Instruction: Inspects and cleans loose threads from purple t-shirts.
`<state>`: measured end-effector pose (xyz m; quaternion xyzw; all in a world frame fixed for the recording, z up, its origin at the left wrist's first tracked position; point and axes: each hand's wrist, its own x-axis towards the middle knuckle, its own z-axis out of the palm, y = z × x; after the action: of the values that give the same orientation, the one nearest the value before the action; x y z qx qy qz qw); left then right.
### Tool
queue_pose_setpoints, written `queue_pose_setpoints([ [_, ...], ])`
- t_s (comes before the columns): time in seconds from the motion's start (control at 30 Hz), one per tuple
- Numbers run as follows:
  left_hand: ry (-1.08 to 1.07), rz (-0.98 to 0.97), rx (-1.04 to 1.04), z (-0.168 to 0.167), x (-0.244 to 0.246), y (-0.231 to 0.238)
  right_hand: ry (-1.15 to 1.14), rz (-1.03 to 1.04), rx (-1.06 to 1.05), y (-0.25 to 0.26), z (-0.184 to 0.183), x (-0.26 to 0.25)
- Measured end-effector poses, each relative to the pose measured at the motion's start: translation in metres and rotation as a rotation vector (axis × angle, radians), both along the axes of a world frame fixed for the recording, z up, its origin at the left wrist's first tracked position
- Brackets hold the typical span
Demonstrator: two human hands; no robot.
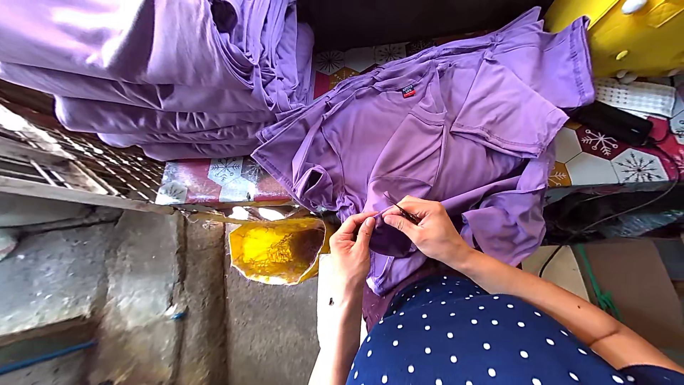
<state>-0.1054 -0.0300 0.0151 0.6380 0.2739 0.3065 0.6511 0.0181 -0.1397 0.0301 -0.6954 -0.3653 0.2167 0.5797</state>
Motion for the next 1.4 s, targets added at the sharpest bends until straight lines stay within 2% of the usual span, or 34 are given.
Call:
queue_pose_setpoints([
  [0.17, 0.033, 0.000, 0.370, -0.007, 0.000, -0.001, 0.001, -0.036, -0.031, 0.007, -0.001, -0.001],
  [0.3, -0.113, -0.029, 0.189, -0.005, 0.003, 0.001, 0.472, 0.040, 0.135, 0.013, 0.000, 0.005],
  [0.43, -0.123, 0.010, 0.153, -0.005, -0.001, 0.003, 0.590, 0.086, 0.144, 0.014, 0.003, 0.011],
  [0.5, -0.107, 0.022, 0.151, -0.003, -0.004, 0.004, 0.531, 0.075, 0.104, 0.014, 0.006, 0.012],
  [0.6, -0.090, 0.023, 0.166, 0.000, -0.008, 0.003, 0.299, 0.068, -0.014, 0.010, 0.011, 0.009],
  [0.77, 0.061, 0.016, 0.432, 0.002, -0.008, -0.005, -0.013, 0.027, -0.132, 0.008, 0.012, -0.004],
  [0.87, 0.074, 0.017, 0.473, 0.000, -0.007, -0.009, -0.152, 0.049, -0.184, 0.007, 0.009, -0.002],
  [0.93, 0.049, 0.003, 0.408, -0.001, -0.006, -0.009, -0.059, 0.119, -0.211, 0.007, 0.010, 0.003],
  [1.03, 0.029, 0.017, 0.354, 0.000, -0.007, -0.007, 0.247, 0.152, -0.168, 0.007, 0.011, 0.010],
  [1.1, 0.025, 0.041, 0.361, 0.001, -0.006, -0.005, 0.236, 0.095, -0.146, 0.005, 0.011, 0.009],
  [1.23, 0.090, 0.066, 0.520, 0.002, -0.006, -0.008, 0.052, 0.037, -0.209, 0.002, 0.013, 0.001],
  [1.33, 0.178, 0.072, 0.699, 0.002, -0.004, -0.011, -0.209, 0.027, -0.141, 0.004, 0.000, -0.001],
  [1.4, 0.201, 0.061, 0.711, 0.001, -0.004, -0.011, -0.390, 0.017, -0.076, 0.005, -0.006, -0.003],
])
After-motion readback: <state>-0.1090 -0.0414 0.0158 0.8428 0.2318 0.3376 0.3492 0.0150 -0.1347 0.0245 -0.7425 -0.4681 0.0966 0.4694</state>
